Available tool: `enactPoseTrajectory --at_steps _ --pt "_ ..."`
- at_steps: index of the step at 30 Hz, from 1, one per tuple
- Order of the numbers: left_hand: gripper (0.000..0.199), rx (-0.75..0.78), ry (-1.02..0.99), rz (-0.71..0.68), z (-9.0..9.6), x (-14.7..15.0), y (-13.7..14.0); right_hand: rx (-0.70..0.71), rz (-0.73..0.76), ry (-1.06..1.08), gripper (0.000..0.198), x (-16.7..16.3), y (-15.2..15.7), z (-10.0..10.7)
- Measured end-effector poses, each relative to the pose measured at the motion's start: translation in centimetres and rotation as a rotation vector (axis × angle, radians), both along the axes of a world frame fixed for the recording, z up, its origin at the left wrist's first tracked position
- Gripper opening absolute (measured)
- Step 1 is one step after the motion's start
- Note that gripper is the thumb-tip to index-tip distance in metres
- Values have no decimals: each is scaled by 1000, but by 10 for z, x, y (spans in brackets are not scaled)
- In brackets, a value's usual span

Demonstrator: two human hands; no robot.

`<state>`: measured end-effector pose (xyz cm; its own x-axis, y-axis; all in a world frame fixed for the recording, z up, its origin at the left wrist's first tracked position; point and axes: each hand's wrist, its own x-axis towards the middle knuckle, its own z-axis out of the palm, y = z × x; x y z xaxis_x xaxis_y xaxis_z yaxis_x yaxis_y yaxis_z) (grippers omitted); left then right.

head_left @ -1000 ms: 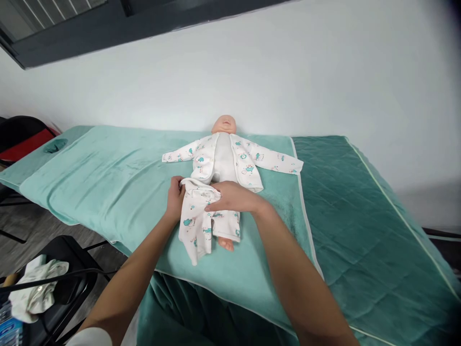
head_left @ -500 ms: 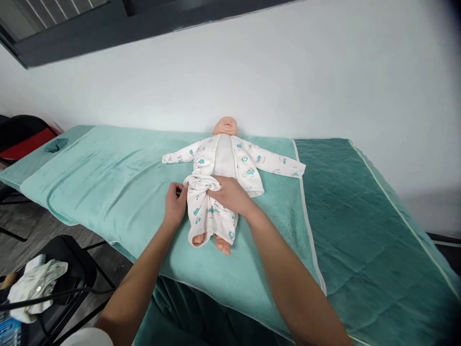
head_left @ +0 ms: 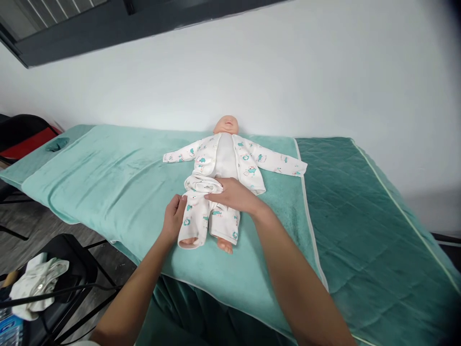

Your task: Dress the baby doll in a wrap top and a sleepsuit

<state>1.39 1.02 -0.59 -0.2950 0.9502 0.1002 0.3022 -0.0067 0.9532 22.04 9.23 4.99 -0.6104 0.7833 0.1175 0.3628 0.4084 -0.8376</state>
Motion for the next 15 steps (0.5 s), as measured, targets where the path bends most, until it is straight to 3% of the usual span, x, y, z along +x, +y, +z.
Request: enactPoseTrajectory --at_steps 6,12,15 --pt "42 68 64 13 -1 0 30 -48 61 -100 32 6 -1 5" --pt "41 61 133 35 -4 -1 37 24 -62 39 23 -6 -1 -1" --pt "42 37 67 13 -4 -3 38 58 -154 56 18 -11 -1 -5"
